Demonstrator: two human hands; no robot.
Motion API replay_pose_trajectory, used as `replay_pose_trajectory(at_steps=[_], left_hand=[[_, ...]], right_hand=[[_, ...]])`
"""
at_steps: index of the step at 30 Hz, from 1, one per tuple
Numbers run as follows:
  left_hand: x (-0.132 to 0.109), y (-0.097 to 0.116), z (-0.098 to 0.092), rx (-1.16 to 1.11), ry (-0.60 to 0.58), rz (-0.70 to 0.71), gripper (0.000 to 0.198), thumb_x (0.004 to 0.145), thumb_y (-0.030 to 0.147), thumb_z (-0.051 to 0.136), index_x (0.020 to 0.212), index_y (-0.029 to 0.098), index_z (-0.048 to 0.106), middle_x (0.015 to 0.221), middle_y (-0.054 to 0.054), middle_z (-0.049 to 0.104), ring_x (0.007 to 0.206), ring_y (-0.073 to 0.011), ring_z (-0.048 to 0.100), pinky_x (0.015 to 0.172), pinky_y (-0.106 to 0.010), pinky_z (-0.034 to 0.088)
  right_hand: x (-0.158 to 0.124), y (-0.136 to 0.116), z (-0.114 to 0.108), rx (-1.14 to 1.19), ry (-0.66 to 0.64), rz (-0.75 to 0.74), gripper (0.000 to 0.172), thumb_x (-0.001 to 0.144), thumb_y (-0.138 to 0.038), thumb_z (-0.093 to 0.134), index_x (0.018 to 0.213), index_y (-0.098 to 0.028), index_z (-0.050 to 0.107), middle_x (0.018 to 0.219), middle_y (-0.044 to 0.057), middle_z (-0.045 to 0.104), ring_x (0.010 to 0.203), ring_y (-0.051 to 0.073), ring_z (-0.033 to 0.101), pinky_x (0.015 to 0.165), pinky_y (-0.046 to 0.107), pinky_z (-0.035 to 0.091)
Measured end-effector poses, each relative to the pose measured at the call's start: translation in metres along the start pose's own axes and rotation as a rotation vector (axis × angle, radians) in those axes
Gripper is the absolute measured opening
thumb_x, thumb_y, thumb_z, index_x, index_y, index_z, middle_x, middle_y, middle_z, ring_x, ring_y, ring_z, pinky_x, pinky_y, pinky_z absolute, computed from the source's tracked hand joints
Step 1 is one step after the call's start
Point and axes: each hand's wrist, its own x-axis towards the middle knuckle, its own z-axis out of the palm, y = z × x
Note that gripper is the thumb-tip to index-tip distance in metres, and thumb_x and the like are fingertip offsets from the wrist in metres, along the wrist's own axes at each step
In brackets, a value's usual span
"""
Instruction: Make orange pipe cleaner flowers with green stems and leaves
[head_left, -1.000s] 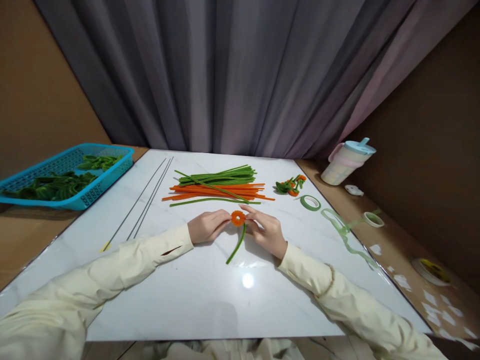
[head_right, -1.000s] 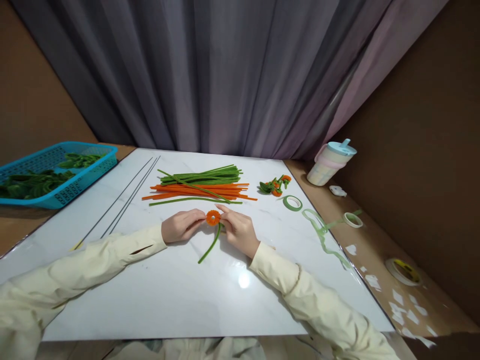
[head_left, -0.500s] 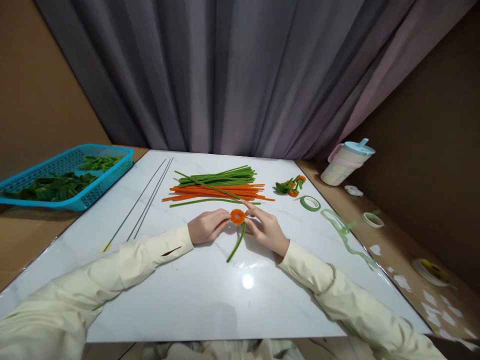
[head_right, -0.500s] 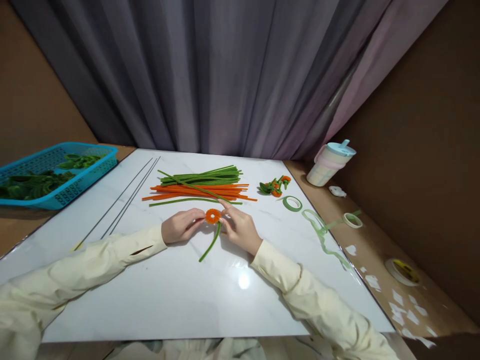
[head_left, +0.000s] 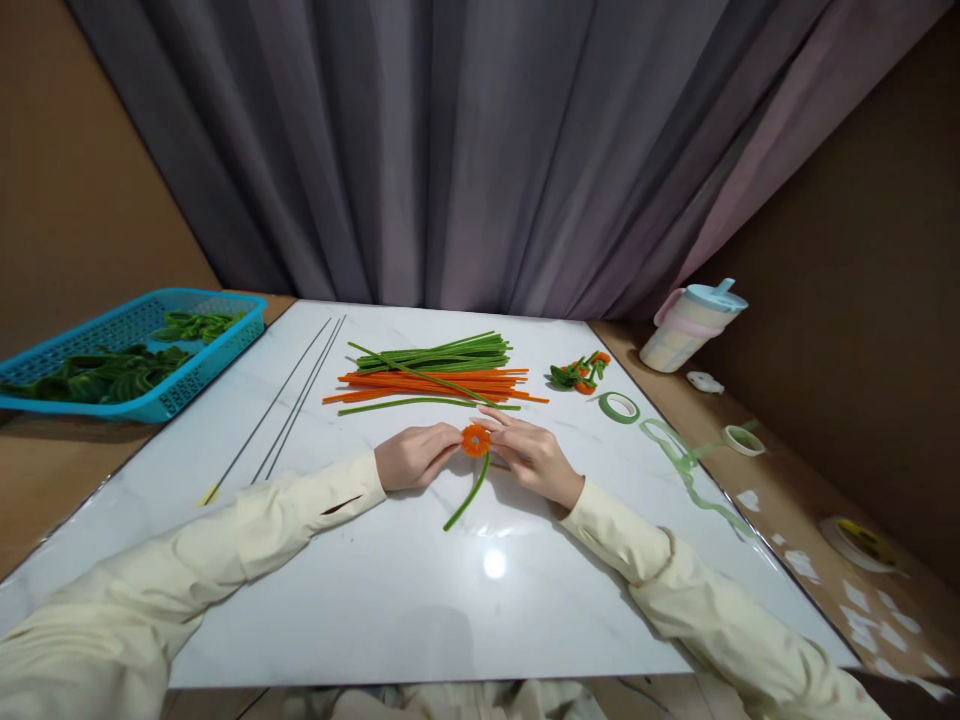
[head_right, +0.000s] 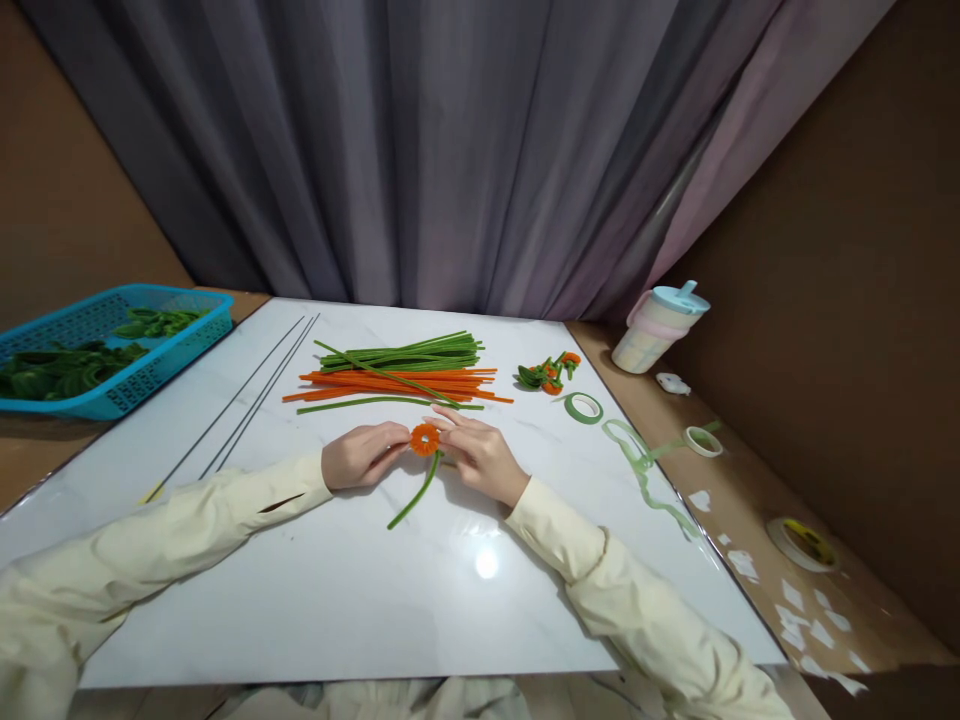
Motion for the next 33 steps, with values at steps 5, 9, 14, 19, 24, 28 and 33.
replay_pose_trajectory(at_steps=[5,9,14,19,24,28,33], left_hand=[[0.000,0.000,0.001,-0.002,0.008,0.005,0.019,0.087,0.012,0.041,0.104,0.015,0.050,0.087,-0.009,0.067,0.077,-0.0158,0.064,0.064,-0.026,0.053],[0.000,-0.001,0.001,-0.007,0.011,0.014,0.020,0.086,0.011,0.042,0.104,0.013,0.049,0.088,-0.010,0.066,0.079,-0.0163,0.064,0.064,-0.025,0.053],[-0.002,-0.001,0.001,-0.025,-0.015,-0.008,0.021,0.087,0.012,0.040,0.105,0.014,0.050,0.089,-0.010,0.067,0.080,-0.0164,0.065,0.066,-0.026,0.053],[-0.003,-0.002,0.002,-0.029,-0.010,0.009,0.021,0.087,0.013,0.041,0.106,0.014,0.050,0.090,-0.010,0.067,0.082,-0.0166,0.065,0.067,-0.026,0.054],[0.000,0.001,0.002,-0.166,-0.016,-0.106,0.017,0.087,0.014,0.044,0.102,0.015,0.053,0.089,-0.010,0.066,0.080,-0.0166,0.064,0.068,-0.028,0.054],[0.006,0.005,-0.001,-0.650,0.035,-0.498,0.026,0.084,0.018,0.048,0.110,0.014,0.044,0.090,-0.010,0.063,0.076,-0.0156,0.064,0.062,-0.026,0.054],[0.018,0.009,-0.008,-1.179,-0.067,-0.854,0.034,0.081,0.025,0.055,0.112,0.014,0.045,0.085,-0.007,0.062,0.072,-0.0163,0.063,0.054,-0.026,0.054]], right_hand=[[-0.001,-0.003,0.000,0.024,-0.005,-0.024,0.022,0.088,-0.010,0.042,0.099,-0.019,0.058,0.117,0.010,0.063,0.124,0.022,0.044,0.096,0.040,0.050],[-0.002,-0.003,0.001,0.074,-0.015,-0.062,0.022,0.087,-0.008,0.041,0.100,-0.018,0.056,0.118,0.010,0.062,0.124,0.021,0.043,0.100,0.040,0.047],[-0.003,-0.001,0.001,0.077,-0.025,-0.071,0.022,0.087,-0.008,0.038,0.095,-0.019,0.055,0.121,0.009,0.060,0.125,0.021,0.042,0.101,0.041,0.046],[-0.002,-0.001,0.000,0.076,-0.033,-0.086,0.021,0.087,-0.009,0.037,0.087,-0.019,0.056,0.116,0.010,0.063,0.123,0.021,0.045,0.100,0.042,0.047],[-0.001,0.000,-0.002,0.051,-0.018,-0.088,0.024,0.087,-0.008,0.037,0.092,-0.019,0.058,0.116,0.009,0.063,0.122,0.021,0.046,0.099,0.041,0.048],[0.000,0.000,-0.006,0.015,0.027,-0.085,0.025,0.085,-0.006,0.040,0.098,-0.019,0.058,0.116,0.009,0.064,0.123,0.022,0.046,0.096,0.040,0.050],[0.002,-0.004,-0.012,-0.059,0.007,-0.042,0.024,0.085,-0.010,0.045,0.104,-0.019,0.056,0.120,0.010,0.061,0.123,0.023,0.046,0.095,0.041,0.050]])
